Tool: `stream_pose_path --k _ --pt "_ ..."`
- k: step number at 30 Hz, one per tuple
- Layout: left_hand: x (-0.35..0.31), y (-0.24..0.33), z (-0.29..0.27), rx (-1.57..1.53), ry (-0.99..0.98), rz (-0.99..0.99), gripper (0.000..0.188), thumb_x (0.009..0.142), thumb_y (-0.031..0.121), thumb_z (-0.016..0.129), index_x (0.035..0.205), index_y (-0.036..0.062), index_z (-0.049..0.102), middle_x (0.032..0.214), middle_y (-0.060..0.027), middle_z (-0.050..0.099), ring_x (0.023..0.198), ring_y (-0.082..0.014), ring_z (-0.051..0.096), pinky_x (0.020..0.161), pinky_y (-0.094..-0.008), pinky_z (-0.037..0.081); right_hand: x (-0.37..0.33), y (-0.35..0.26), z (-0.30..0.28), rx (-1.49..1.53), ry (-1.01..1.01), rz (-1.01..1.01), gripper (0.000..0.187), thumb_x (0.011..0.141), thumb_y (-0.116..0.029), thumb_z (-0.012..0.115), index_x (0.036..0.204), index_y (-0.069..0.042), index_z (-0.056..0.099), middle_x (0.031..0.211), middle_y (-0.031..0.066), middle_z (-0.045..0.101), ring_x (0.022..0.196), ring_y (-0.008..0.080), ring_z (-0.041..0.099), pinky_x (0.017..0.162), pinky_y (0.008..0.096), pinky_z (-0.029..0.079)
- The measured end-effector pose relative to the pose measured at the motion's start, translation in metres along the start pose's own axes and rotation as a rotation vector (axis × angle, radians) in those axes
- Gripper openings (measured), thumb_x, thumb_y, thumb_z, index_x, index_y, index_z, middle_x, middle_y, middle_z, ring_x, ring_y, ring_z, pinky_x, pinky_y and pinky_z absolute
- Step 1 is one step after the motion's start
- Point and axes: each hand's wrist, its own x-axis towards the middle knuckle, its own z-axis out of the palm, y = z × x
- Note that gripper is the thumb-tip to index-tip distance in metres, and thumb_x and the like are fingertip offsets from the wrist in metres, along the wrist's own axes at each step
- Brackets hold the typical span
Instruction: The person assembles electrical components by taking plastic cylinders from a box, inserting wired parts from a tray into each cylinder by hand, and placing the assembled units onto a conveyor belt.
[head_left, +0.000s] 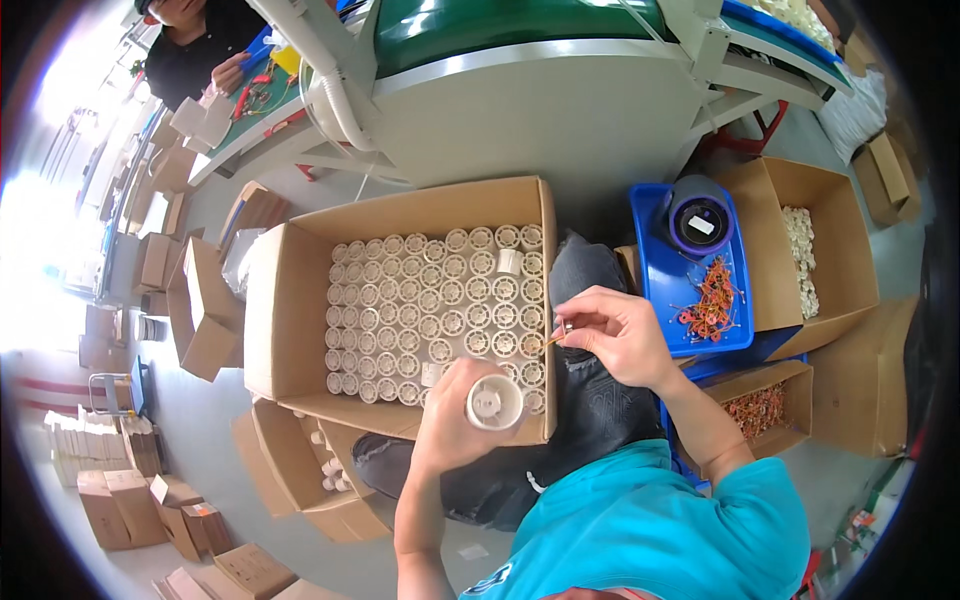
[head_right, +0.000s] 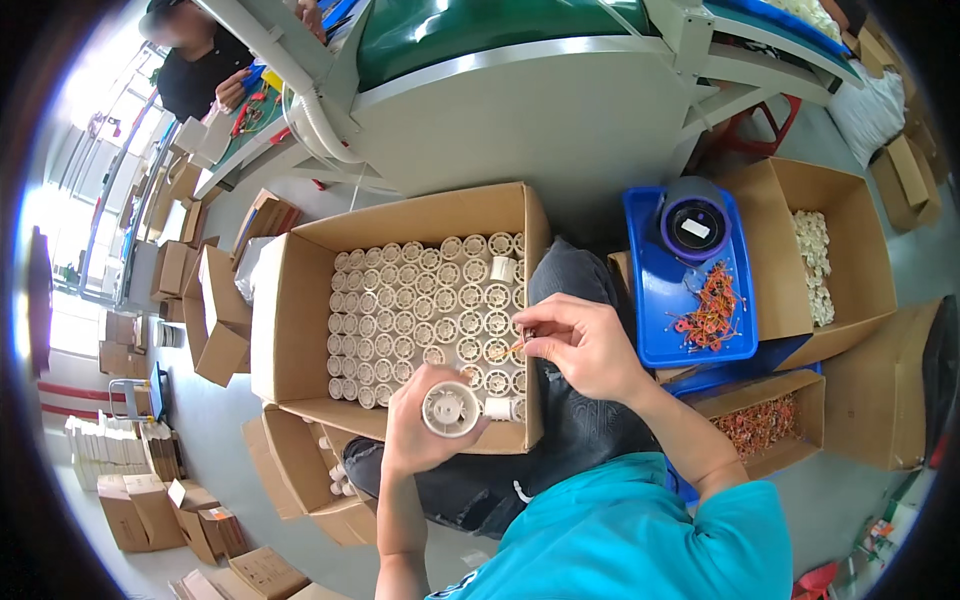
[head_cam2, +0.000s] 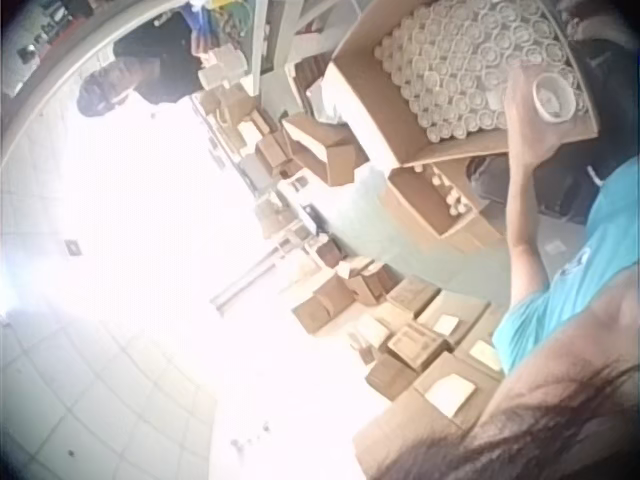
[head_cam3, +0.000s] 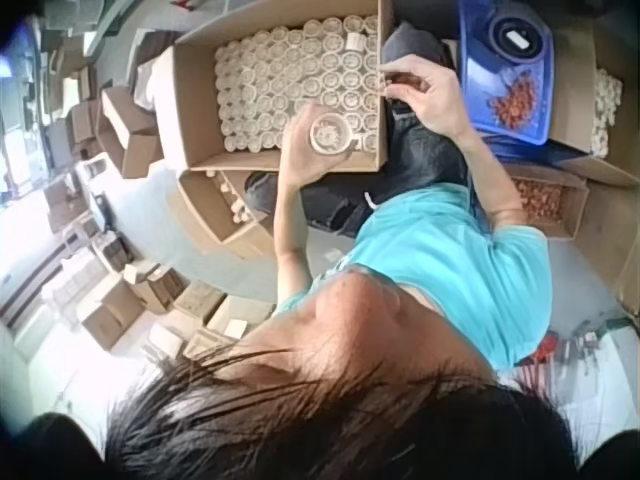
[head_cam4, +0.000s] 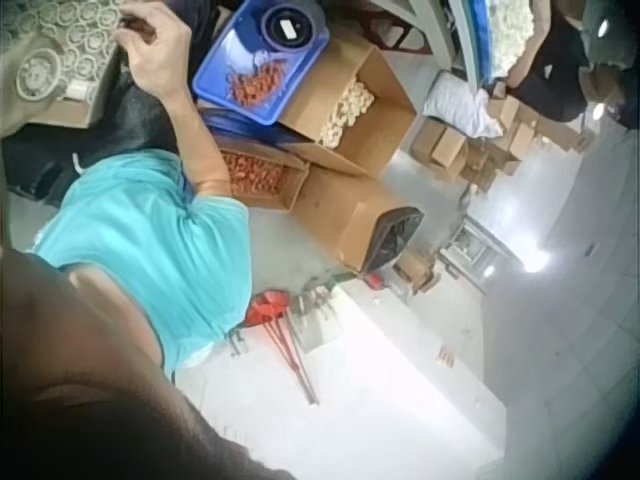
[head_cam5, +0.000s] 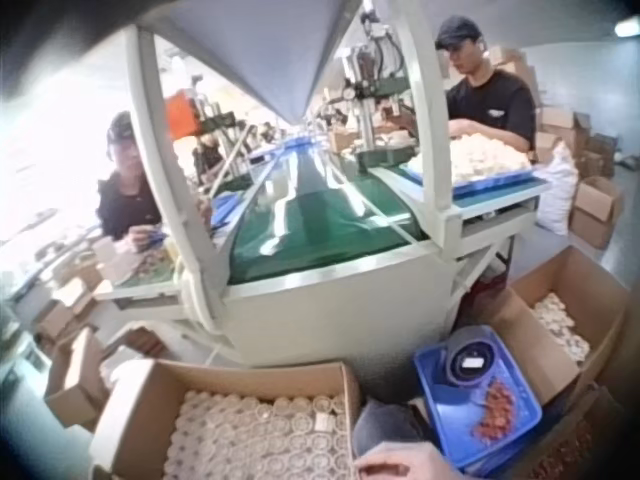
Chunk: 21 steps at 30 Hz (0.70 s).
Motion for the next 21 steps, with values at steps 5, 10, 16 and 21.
stream_pose_path --k 5,10,16,21 --pt "-0.022 0.012 0.005 -0.119 0.015 -0.016 0.044 0.061 0.012 0.086 0.096 0.0048 0.061 0.091 -0.0103 0.066 0.080 -0.0249 0.067 0.076 -0.0344 0.052 0.012 0.011 0.008 -0.275 -0.028 -0.325 0.019 0.079 0.014 0.067 0.095 0.005 0.070 0.098 0.0134 0.068 0.084 0.0197 0.069 0.075 0.0286 0.058" --pt "-0.019 -0.002 0.021 0.015 0.402 -0.001 0.046 0.066 0.009 0.086 0.103 0.0030 0.059 0.111 -0.0142 0.063 0.100 -0.0252 0.063 0.087 -0.0353 0.050 0.023 0.002 0.008 -0.330 0.006 -0.388 0.023 0.076 0.011 0.068 0.098 0.002 0.071 0.094 0.0127 0.069 0.079 0.0210 0.068 0.070 0.0284 0.056" --pt "-0.020 -0.003 0.060 -0.005 0.662 -0.152 0.053 0.066 0.004 0.086 0.110 0.0027 0.057 0.111 -0.0133 0.060 0.100 -0.0262 0.061 0.084 -0.0347 0.051 0.012 -0.042 -0.017 -0.358 -0.028 -0.511 0.023 0.074 0.010 0.071 0.096 0.002 0.071 0.092 0.0117 0.067 0.078 0.0219 0.067 0.065 0.0292 0.054" --pt "-0.004 0.005 0.074 0.189 0.777 -0.081 0.061 0.066 -0.001 0.085 0.118 0.0019 0.054 0.106 -0.0103 0.061 0.098 -0.0220 0.060 0.082 -0.0310 0.051 -0.004 -0.054 -0.022 -0.454 -0.181 -0.588 0.027 0.072 0.008 0.075 0.099 0.002 0.070 0.095 0.0110 0.065 0.078 0.0231 0.066 0.066 0.0306 0.055"
